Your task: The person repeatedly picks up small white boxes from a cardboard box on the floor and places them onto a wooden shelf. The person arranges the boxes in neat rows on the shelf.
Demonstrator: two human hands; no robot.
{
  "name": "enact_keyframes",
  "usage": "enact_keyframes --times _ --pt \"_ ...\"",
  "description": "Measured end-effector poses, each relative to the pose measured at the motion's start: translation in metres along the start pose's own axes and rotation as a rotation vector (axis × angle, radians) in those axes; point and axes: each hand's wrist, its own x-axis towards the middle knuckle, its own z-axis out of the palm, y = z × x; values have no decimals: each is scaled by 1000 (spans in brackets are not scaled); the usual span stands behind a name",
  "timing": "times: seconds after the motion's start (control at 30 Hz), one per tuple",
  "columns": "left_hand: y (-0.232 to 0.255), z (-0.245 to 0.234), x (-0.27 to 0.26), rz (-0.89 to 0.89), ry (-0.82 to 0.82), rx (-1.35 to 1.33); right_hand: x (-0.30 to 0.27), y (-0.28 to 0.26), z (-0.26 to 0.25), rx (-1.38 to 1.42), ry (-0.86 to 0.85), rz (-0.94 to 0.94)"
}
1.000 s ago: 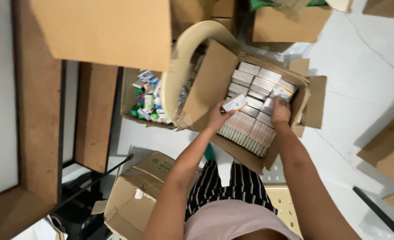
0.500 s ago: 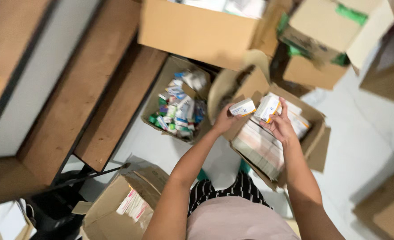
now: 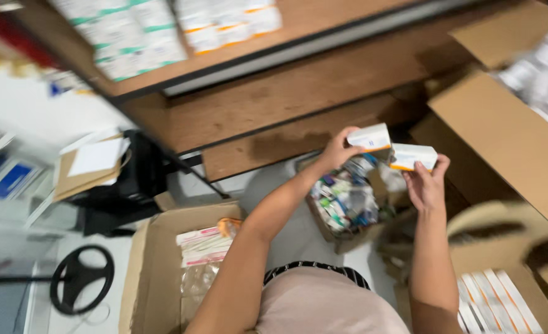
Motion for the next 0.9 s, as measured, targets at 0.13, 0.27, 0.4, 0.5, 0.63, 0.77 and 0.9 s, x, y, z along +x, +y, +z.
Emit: enact_keyframes --times 0.13,0.27,0.4,0.5,0.63,0.77,0.9 --pt "27 -138 22 46 183 -70 81 53 117 -20 -131 102" --pt "82 -259 34 241 542 520 158 95 211 -118 -308 147" --pt "153 -345 45 245 686 513 255 147 260 -260 -424 -6" --pt "193 -386 53 286 730 855 318 174 281 -463 -409 -119" --pt "208 -420 88 430 816 1076 397 198 309 -619 -433 -244" --pt "206 -444 114 173 825 966 454 220 319 -753 -428 -351" --pt "208 -445 118 400 806 1023 465 227 334 -1005 -429 -527"
